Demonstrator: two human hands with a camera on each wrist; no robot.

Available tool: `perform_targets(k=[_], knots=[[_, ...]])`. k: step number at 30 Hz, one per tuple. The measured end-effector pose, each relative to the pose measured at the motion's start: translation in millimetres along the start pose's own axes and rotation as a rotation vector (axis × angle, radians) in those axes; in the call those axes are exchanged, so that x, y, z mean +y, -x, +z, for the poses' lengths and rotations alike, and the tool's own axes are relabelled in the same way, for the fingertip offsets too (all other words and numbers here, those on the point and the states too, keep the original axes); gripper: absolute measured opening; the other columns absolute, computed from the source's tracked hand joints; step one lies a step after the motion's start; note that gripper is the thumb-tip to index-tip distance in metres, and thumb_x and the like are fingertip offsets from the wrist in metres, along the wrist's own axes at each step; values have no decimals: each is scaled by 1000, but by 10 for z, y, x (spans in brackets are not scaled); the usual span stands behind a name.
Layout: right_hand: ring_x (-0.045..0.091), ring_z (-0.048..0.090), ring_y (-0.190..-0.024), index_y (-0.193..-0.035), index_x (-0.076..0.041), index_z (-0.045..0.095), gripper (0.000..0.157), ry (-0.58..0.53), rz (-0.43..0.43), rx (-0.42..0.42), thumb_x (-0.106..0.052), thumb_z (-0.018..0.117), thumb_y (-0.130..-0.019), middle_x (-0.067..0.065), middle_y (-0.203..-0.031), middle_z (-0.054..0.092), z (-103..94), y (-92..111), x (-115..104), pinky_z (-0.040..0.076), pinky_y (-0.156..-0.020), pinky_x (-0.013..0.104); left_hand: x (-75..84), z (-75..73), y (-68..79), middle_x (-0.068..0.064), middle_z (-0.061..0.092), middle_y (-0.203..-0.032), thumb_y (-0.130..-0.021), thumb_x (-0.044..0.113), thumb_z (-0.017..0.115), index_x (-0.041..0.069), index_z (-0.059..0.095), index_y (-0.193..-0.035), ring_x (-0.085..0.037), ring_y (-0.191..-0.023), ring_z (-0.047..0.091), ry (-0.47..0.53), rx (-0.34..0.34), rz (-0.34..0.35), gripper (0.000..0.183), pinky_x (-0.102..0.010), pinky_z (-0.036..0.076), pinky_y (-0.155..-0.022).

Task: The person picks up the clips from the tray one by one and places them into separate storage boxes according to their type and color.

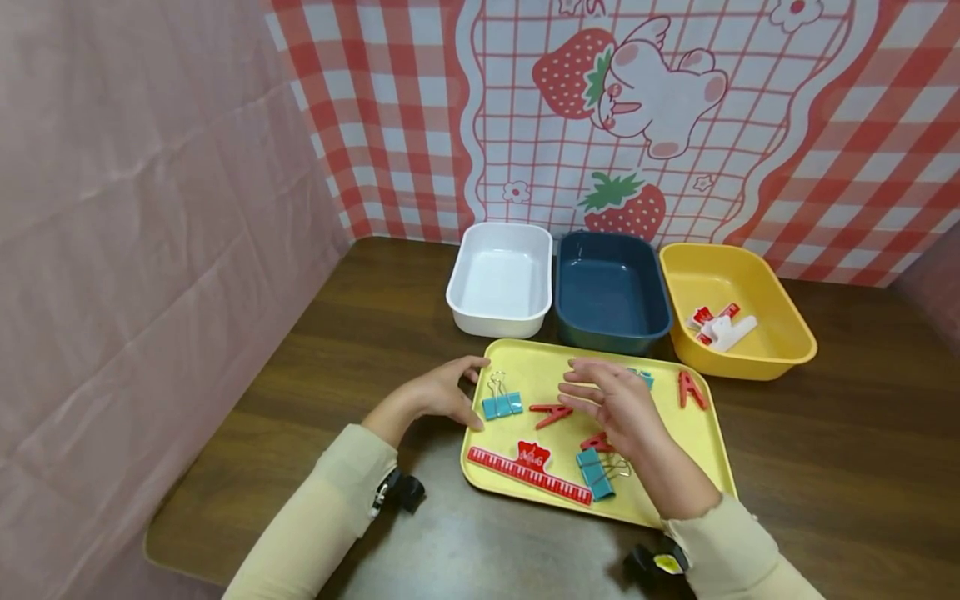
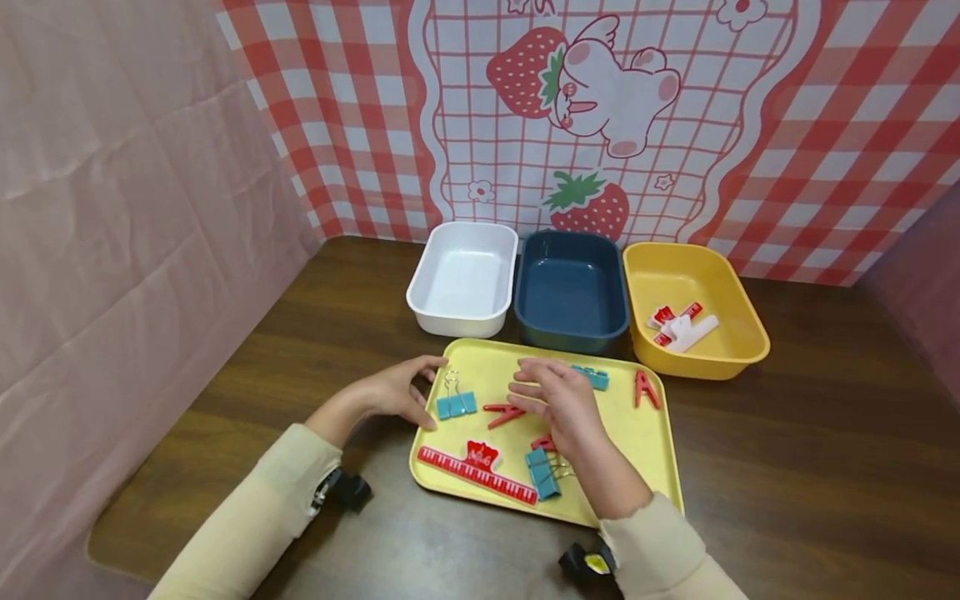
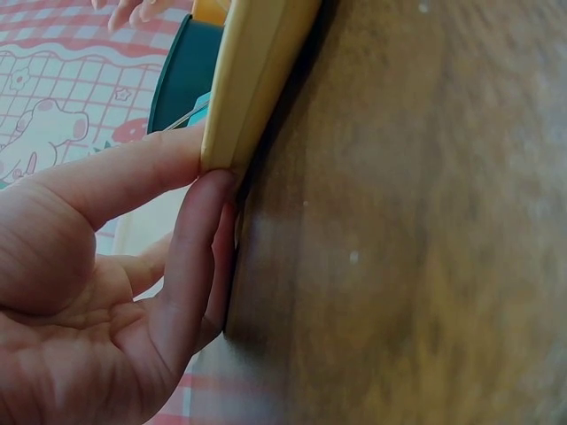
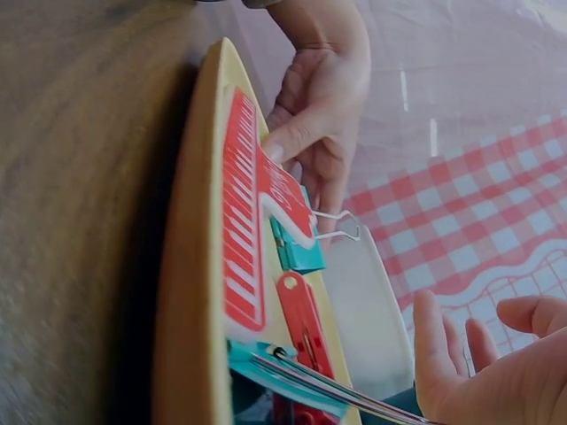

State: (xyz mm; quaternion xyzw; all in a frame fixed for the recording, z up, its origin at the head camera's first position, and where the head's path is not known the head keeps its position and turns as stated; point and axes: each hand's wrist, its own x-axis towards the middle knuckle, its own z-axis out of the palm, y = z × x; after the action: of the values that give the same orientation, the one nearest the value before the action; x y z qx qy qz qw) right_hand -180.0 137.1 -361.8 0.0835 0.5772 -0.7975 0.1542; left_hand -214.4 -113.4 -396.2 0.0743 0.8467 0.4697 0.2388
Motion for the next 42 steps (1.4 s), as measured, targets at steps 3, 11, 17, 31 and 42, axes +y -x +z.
perform_targets(k=[3,11,17,31,42], knots=[[21,65,-85,-119,6,53,34,63,39,-24,-15,57,-93,9,-94,62,34,-8,41,52,-78,33,1,1,3,-12,43,-117,-60,-4,84,9,37,-139,-21,-80,57,4,1,-3,93,-29,50,-66],[26,66,-87,-123,15,47,44,281,55,-207,-14,58,-92,17,-100,64,74,-16,169,51,-80,39,6,6,5,-13,43,-117,-60,-6,84,10,37,-140,-21,-79,58,15,3,-3,93,-29,51,-66],[19,64,-85,-117,14,53,37,433,91,-285,-11,59,-90,13,-95,65,87,-45,266,52,-79,35,8,7,8,-13,43,-117,-60,-6,83,9,37,-139,-21,-78,58,26,-1,-11,93,-29,51,-65],[15,56,-74,-89,1,70,19,928,-144,-420,-7,77,-73,8,-90,64,56,-28,315,49,-68,29,2,2,1,-13,42,-116,-60,-6,84,9,38,-139,-21,-76,58,37,-7,-7,93,-29,51,-64],[17,60,-65,-87,4,69,13,798,-66,-396,-5,73,-77,10,-94,62,11,-6,315,54,-62,34,-13,14,-9,-13,42,-116,-59,-8,83,9,37,-139,-22,-78,59,44,-1,-1,93,-29,51,-65]])
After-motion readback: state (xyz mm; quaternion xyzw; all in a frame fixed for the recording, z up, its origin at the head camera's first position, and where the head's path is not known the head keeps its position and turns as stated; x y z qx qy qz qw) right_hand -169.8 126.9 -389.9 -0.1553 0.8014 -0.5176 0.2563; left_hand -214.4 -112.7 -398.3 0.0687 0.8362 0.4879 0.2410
